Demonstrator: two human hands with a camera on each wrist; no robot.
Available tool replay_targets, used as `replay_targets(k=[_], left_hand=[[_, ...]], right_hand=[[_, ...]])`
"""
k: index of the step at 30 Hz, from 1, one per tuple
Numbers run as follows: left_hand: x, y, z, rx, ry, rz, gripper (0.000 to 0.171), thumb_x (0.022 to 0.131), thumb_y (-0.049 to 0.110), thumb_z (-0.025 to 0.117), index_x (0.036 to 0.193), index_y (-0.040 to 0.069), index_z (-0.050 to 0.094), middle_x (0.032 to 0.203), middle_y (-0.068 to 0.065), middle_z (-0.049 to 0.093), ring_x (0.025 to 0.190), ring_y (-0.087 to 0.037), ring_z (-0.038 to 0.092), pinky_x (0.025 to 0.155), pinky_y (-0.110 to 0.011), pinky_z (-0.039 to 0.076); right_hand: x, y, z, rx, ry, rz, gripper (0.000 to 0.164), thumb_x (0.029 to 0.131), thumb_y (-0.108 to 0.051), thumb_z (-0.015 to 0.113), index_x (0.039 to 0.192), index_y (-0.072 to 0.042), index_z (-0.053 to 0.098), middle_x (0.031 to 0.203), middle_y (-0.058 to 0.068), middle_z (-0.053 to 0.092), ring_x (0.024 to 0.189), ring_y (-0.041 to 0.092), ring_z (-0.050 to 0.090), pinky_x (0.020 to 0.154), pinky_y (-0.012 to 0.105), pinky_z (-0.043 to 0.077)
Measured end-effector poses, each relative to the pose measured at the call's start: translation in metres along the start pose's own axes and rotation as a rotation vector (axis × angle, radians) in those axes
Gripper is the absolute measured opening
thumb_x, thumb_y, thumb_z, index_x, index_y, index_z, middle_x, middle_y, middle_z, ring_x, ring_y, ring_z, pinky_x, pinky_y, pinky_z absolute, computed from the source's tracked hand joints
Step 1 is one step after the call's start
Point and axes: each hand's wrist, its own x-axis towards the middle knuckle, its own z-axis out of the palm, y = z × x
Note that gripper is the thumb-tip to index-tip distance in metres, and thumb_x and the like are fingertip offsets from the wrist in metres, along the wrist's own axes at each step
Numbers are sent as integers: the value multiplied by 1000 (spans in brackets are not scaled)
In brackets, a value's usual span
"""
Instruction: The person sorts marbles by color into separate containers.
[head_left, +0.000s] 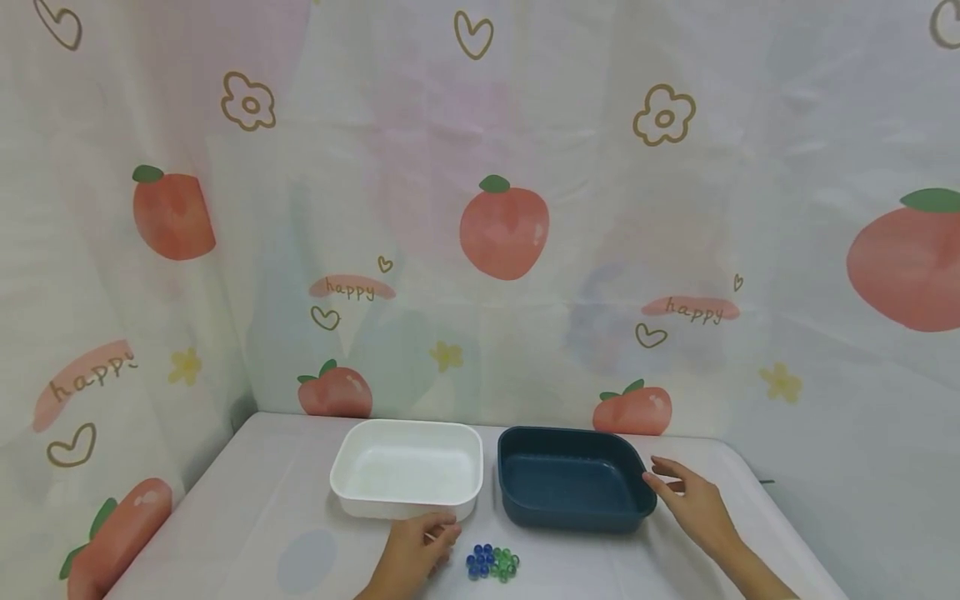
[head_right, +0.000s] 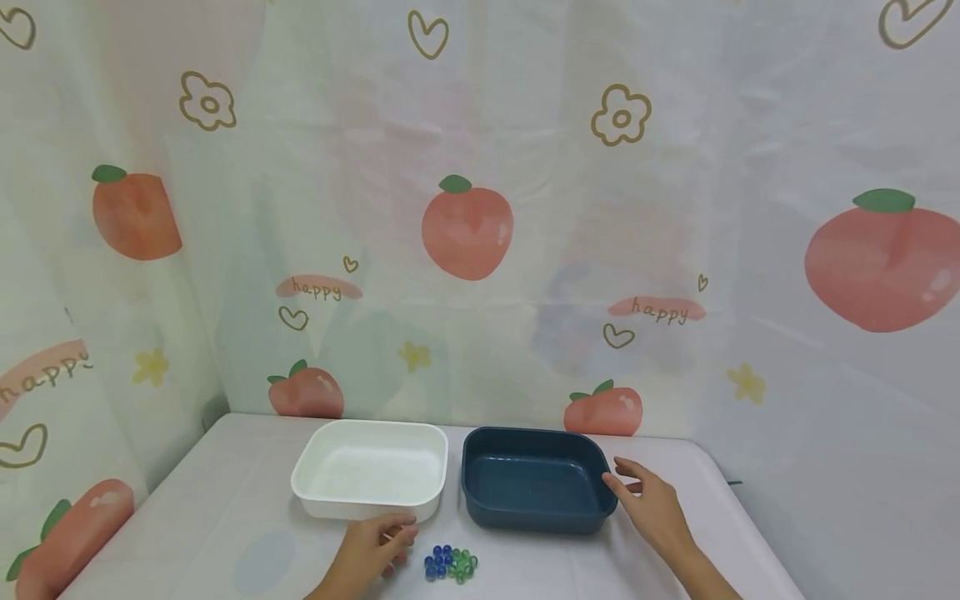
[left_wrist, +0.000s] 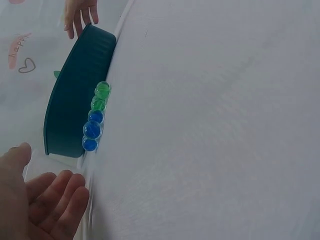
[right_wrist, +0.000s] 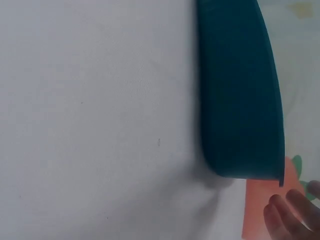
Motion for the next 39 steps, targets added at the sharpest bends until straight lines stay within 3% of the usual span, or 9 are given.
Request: replay_targets(k=[4,8,18,22,27,33,39], left_hand=[[1,-1,4,4,1,-40,35,91,37,69,112,8,71,73,2,67,63,-15,61,51,-27,52],[2,-1,6,9,0,-77,37,91,40,68,112,9,71,71,3,67,63,-14,61,53,-28,53],[1,2,7,30,9,-112,39,91,41,68,114,9,70,75,4,68,61,-13,63,54,-29,55],[2,1,8,42,25,-148,41,90,42,69,114,8,70,79,4,69,62,-12,63,55,-29,55],[4,-1,9,39,33,-183,45,89,44,70,115,8,69,80,4,68,62,-12,62,55,-30,54],[3,-2,9,26,47,-159,47,87,42,72,115,4,68,76,4,68,59,-13,62,54,-30,54],[2,0,9,16,48,-114,44,86,31,76,115,0,67,73,2,70,56,-13,63,51,-29,55]], right_hand=[[-3,2,2,29,-8,47,54,96,-37,64,133,1,57,122,24,66,91,25,71,62,21,54],[-2,3,4,51,-26,80,55,95,-36,65,134,3,55,122,25,65,83,20,71,60,20,53],[0,7,8,126,-58,130,53,97,-27,63,135,8,51,122,30,63,82,26,74,64,25,60],[0,7,10,208,-81,168,52,97,-21,62,134,13,49,121,33,61,82,27,74,68,28,61],[1,5,12,287,-112,216,52,99,-19,59,135,17,46,123,35,59,92,30,72,72,29,62],[1,5,13,363,-131,261,51,101,-16,55,136,18,43,129,36,55,97,29,70,74,28,62],[2,7,14,481,-133,314,49,98,-7,57,137,18,41,115,28,63,88,14,68,75,26,61]])
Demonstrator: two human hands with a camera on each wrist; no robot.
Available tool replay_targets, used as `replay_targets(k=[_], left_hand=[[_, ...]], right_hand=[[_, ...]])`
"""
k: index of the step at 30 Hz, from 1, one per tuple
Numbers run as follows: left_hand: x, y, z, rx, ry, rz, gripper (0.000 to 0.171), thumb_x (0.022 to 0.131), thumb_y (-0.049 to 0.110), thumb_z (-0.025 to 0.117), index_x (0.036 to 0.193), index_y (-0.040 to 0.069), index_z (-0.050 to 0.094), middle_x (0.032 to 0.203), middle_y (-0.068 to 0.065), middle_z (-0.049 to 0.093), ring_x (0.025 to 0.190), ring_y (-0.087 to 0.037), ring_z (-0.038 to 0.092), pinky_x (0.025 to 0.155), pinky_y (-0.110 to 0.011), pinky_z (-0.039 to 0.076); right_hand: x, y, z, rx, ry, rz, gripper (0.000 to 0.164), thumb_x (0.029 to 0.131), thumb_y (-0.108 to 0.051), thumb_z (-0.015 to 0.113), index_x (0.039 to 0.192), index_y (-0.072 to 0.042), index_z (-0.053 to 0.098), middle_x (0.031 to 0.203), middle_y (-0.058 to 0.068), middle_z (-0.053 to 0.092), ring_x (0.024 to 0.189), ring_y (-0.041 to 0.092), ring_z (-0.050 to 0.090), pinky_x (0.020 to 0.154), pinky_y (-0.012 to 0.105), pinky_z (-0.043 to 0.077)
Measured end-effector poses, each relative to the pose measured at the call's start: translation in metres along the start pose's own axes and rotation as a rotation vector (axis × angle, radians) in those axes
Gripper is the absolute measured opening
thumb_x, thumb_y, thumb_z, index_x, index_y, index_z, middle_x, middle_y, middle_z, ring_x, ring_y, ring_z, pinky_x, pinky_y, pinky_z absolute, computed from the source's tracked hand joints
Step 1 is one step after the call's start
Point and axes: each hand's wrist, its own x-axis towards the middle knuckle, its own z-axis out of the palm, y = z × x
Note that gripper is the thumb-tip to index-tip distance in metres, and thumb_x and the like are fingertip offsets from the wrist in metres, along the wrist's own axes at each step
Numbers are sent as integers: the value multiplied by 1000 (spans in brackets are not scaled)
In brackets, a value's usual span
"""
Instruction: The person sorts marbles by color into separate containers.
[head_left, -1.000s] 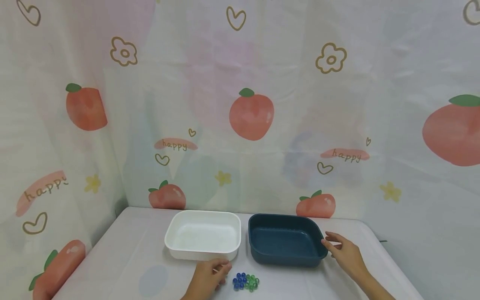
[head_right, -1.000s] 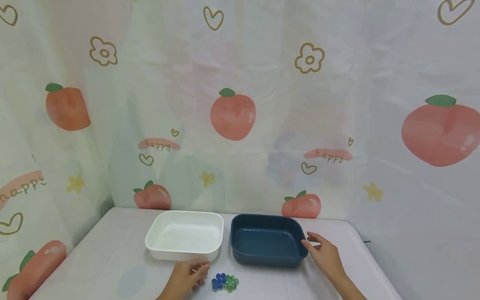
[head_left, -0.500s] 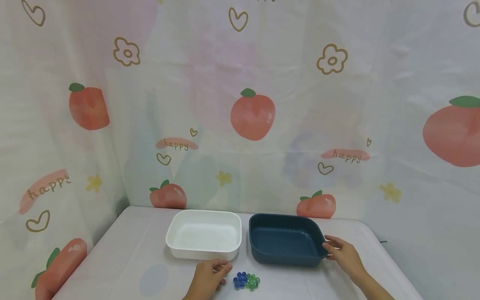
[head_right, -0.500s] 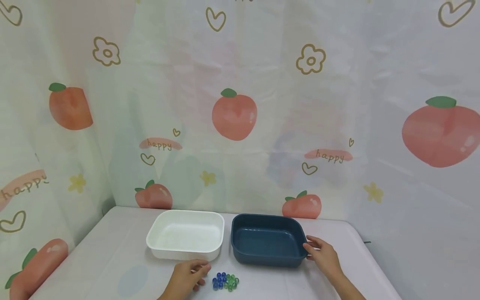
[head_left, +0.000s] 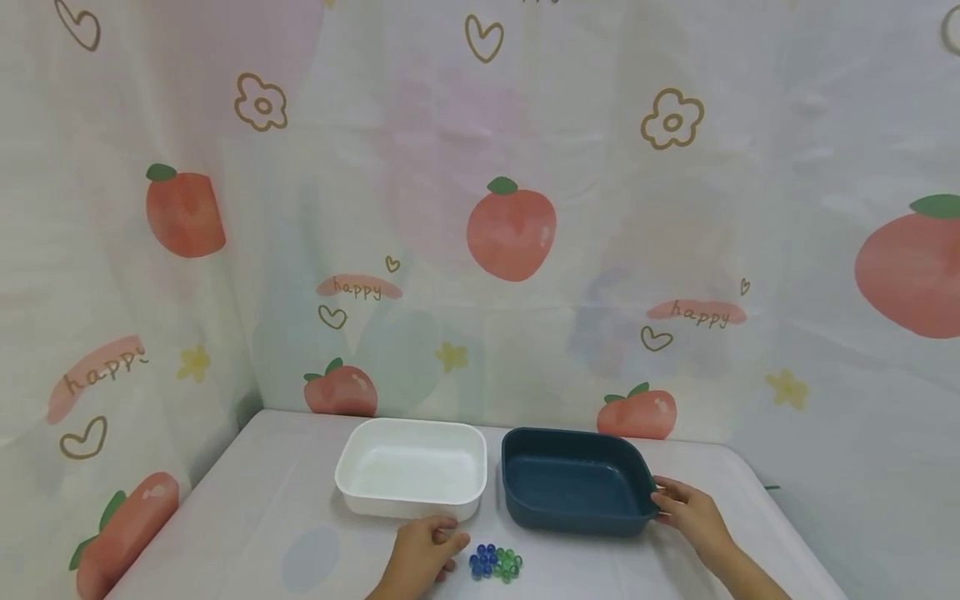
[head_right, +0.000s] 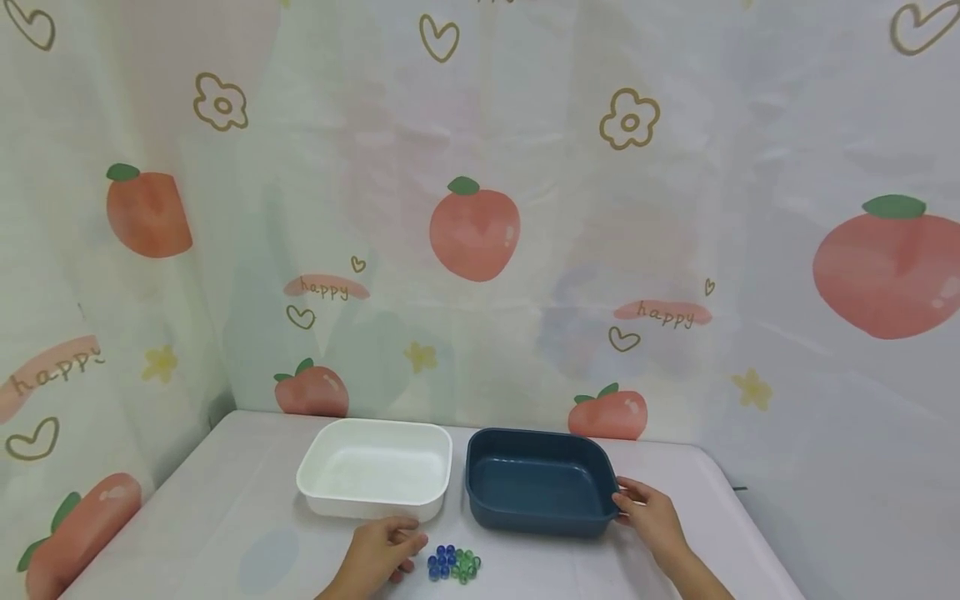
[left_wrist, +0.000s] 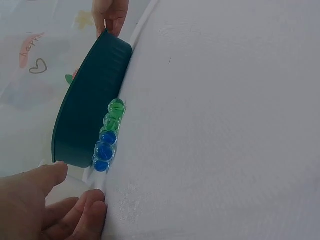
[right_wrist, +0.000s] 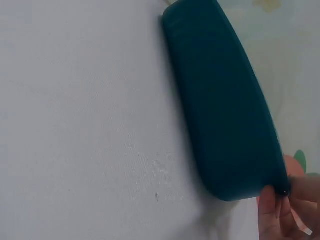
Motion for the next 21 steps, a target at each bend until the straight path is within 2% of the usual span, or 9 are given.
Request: replay_targets(k=[5,12,16,21], left_hand=[[-2,6,1,-13,-2,3,39,83,22,79,112,-1,68,72,0,69,56,-13,63,50,-29,55],[-4,10,4,-11,-23,-3,32,81,16,80,107,1,70,74,0,71,59,-13,64,52,-29,56],[-3,10,7,-24,-32,21,27,80,12,80,103,2,71,75,-1,72,59,-13,65,52,-29,56],[-4,12,10,-27,-28,38,19,77,9,81,94,3,73,72,0,71,57,-12,64,50,-27,56]], right_hand=[[3,2,-2,115,-28,66,54,98,-8,58,139,19,37,103,11,67,81,9,66,73,22,60],[0,2,-5,217,-80,94,54,99,-8,56,140,21,34,106,6,70,81,6,65,72,20,59],[-1,3,-6,281,-100,114,54,99,-7,56,140,21,35,99,0,70,81,6,64,73,20,59],[-2,3,-6,356,-111,156,49,98,-6,57,137,19,40,89,-2,70,76,7,63,69,20,58]])
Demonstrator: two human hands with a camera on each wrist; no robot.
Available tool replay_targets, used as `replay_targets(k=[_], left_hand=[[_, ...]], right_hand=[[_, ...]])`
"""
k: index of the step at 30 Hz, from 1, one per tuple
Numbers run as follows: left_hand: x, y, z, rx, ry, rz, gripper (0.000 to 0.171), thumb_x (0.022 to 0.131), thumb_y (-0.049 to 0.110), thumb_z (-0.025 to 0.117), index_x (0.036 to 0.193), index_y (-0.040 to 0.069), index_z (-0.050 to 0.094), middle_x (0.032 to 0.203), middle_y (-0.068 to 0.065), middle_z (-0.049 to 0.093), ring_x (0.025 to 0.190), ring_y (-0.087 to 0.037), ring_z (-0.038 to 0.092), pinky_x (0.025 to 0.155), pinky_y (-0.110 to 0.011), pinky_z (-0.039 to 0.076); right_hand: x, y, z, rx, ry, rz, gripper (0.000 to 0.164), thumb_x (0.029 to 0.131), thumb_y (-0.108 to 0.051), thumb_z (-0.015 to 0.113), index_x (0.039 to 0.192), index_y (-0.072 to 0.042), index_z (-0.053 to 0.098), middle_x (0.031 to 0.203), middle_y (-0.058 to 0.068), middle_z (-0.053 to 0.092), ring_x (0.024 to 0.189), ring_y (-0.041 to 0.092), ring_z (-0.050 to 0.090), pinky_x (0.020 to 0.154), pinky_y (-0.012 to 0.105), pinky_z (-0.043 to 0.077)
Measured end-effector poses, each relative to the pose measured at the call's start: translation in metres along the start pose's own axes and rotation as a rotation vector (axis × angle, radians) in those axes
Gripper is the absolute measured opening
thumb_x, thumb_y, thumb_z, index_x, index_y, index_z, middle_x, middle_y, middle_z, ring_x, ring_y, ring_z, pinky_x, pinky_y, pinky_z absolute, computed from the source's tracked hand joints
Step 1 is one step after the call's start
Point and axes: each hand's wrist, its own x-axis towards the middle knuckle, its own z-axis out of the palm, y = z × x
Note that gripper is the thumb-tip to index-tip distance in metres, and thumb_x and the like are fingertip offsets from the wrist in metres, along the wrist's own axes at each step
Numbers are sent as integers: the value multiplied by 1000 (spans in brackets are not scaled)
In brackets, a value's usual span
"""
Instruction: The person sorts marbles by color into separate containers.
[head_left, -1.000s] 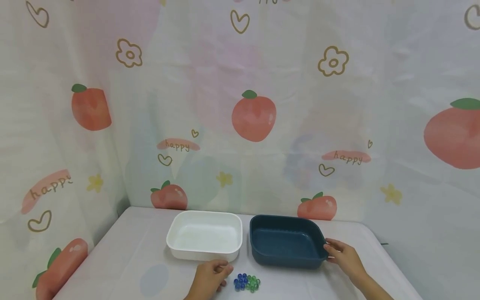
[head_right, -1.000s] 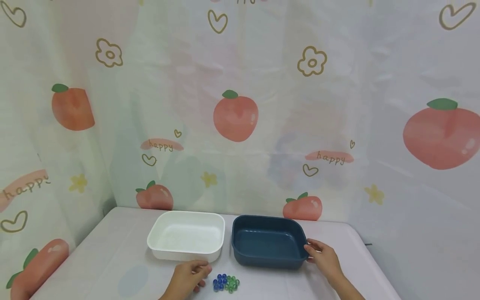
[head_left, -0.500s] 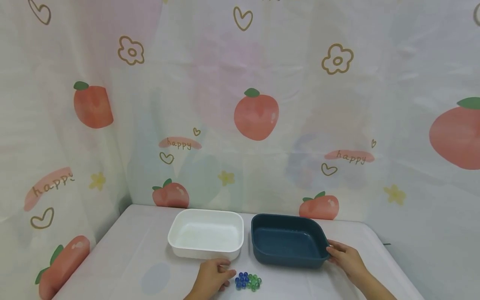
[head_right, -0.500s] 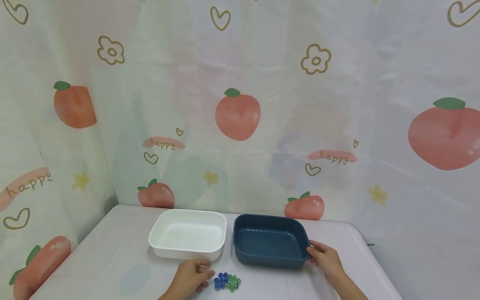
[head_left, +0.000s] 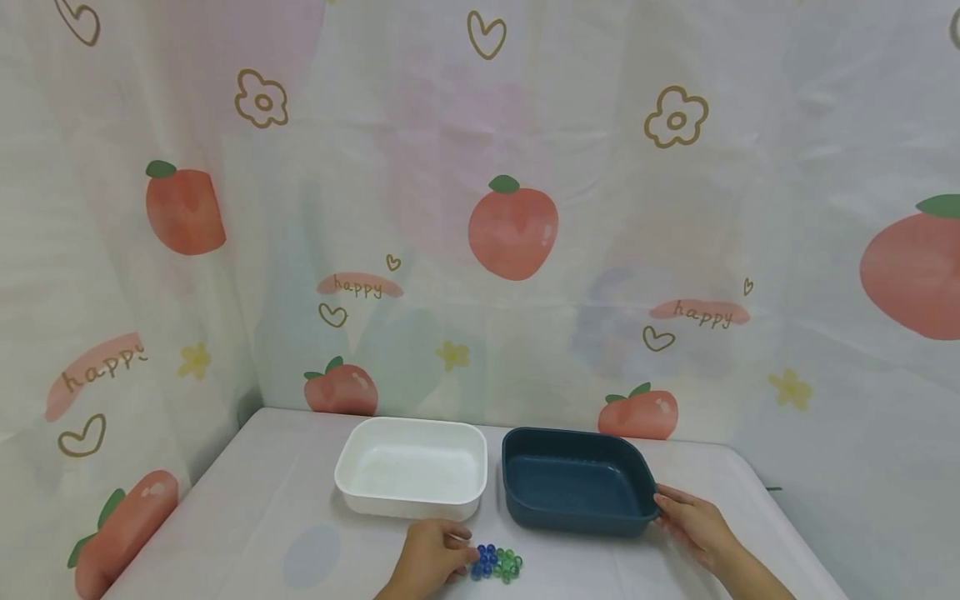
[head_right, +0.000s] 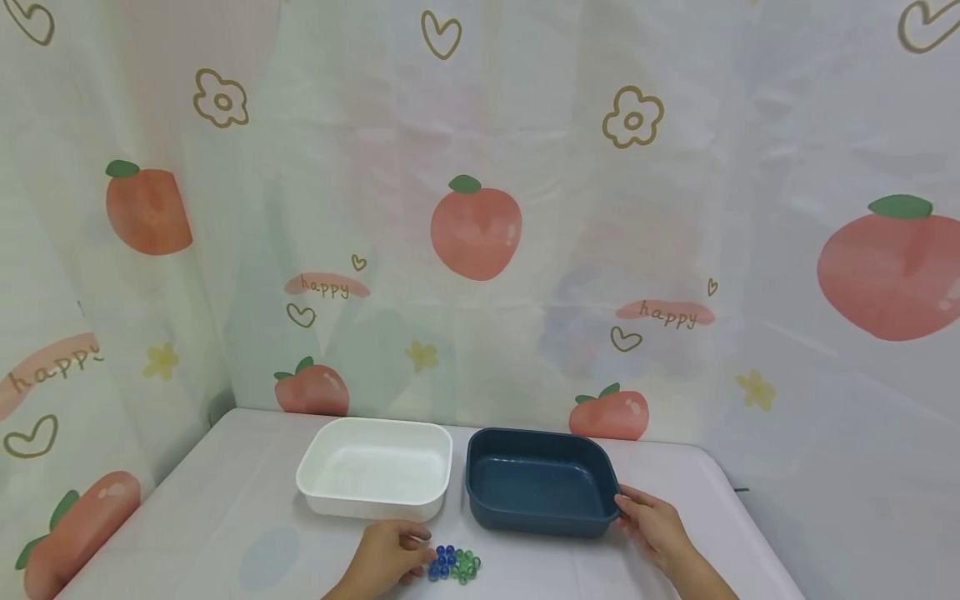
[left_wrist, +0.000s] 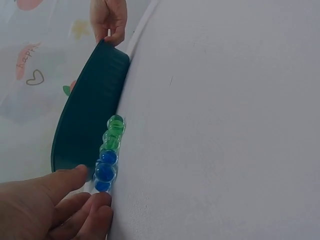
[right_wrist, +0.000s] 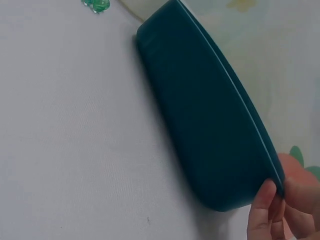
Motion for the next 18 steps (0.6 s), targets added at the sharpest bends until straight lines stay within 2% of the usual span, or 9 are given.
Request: replay_targets(k=[4,10,18], left_hand=[[0,1,3,19,8,-7,13,76,6,81,85,6,73,69,1,68,58,-11,63,51,-25,55],[0,3,6,48,9,-39,11,76,4,81,84,8,74,70,2,67,61,-10,62,54,-25,56],[1,4,6,67,31,3,11,74,3,82,81,6,74,69,2,68,62,-10,63,54,-24,56]], right_hand=[[-1,-1,0,39,-16,19,45,99,-6,56,135,18,45,84,-2,69,73,7,63,65,19,56],[-3,-3,0,71,-9,40,43,98,-6,57,134,17,47,84,-2,69,73,9,65,65,19,57],[-2,-4,1,56,4,52,51,98,-6,58,140,17,39,86,-1,69,76,11,64,65,20,56]])
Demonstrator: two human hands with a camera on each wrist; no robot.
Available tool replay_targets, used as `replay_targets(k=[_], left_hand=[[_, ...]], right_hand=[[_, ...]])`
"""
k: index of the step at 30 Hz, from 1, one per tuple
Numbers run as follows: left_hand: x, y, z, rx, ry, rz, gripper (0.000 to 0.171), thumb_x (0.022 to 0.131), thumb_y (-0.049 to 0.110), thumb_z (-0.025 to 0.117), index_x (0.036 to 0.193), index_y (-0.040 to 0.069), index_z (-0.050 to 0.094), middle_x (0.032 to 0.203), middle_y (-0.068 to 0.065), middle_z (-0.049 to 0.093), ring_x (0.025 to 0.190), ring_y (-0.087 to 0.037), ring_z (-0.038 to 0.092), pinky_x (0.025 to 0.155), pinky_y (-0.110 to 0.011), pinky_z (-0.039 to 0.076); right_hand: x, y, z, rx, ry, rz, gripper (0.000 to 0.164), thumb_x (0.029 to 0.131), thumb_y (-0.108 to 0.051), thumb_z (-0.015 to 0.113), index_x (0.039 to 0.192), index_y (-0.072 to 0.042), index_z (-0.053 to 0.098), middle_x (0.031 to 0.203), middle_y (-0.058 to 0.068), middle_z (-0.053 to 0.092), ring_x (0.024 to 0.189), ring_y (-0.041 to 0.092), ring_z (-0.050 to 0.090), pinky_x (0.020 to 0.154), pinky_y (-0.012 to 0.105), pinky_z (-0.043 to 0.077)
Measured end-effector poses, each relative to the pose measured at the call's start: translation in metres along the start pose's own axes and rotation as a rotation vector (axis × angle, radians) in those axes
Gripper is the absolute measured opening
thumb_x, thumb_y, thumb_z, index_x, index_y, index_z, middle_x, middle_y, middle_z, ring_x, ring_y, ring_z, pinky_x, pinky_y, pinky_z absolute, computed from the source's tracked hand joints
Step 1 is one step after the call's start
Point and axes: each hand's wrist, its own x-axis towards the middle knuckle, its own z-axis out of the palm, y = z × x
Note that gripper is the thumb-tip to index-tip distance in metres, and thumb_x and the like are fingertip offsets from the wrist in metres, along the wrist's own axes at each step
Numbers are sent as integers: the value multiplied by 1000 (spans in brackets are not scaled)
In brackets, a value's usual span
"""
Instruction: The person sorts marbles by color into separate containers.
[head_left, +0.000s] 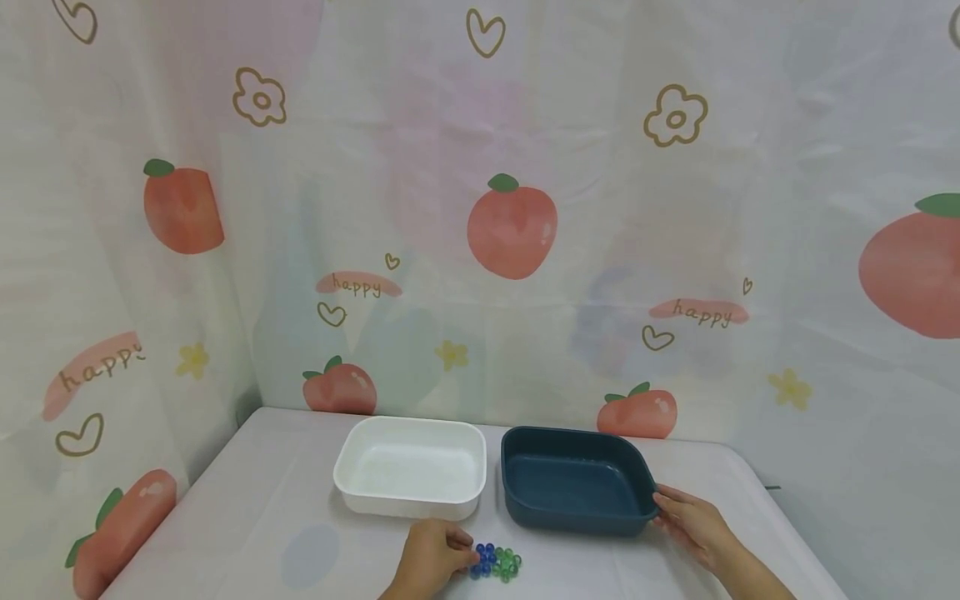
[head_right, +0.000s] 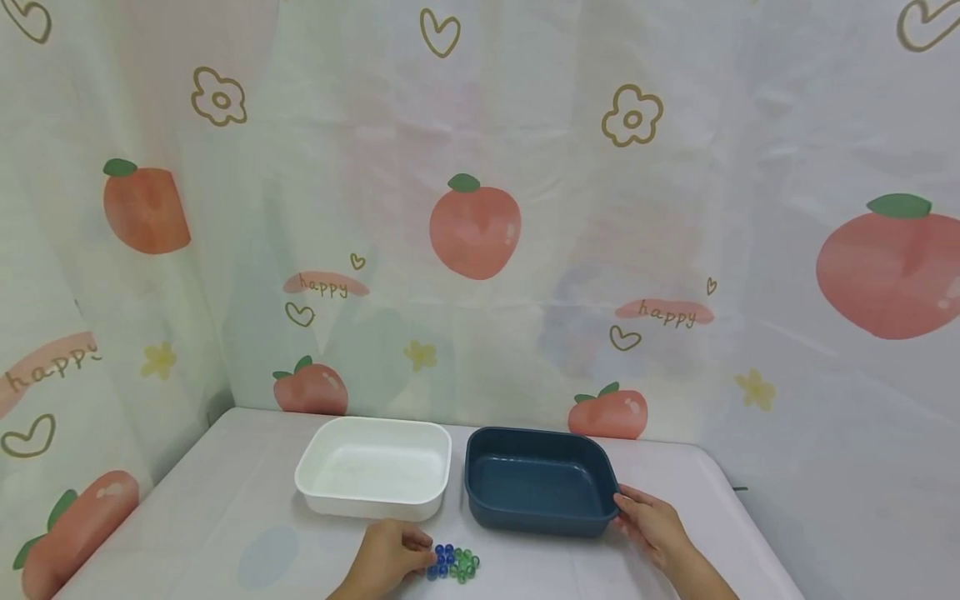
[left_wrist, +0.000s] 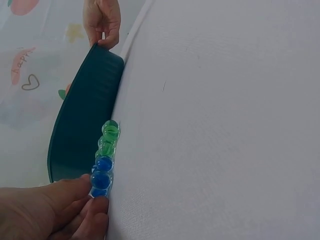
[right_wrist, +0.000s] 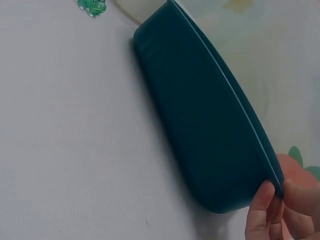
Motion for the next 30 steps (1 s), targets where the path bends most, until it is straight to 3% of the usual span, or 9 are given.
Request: replay_targets(k=[21,30], left_hand=[[-2,3,-3,2,12,8,11,73,0,82,76,7,74,67,1,69,61,-10,64,53,-24,56],[0,-4,-5,-47,13,-9,10,72,4,83,77,8,75,68,1,69,60,-12,64,54,-26,56]], right_hand=[[1,1,-1,21,0,2,41,97,-6,59,133,13,51,84,-2,69,73,10,64,65,20,57],[2,0,-1,-2,-6,4,46,98,-6,58,137,16,44,85,-1,69,75,11,64,65,20,56]])
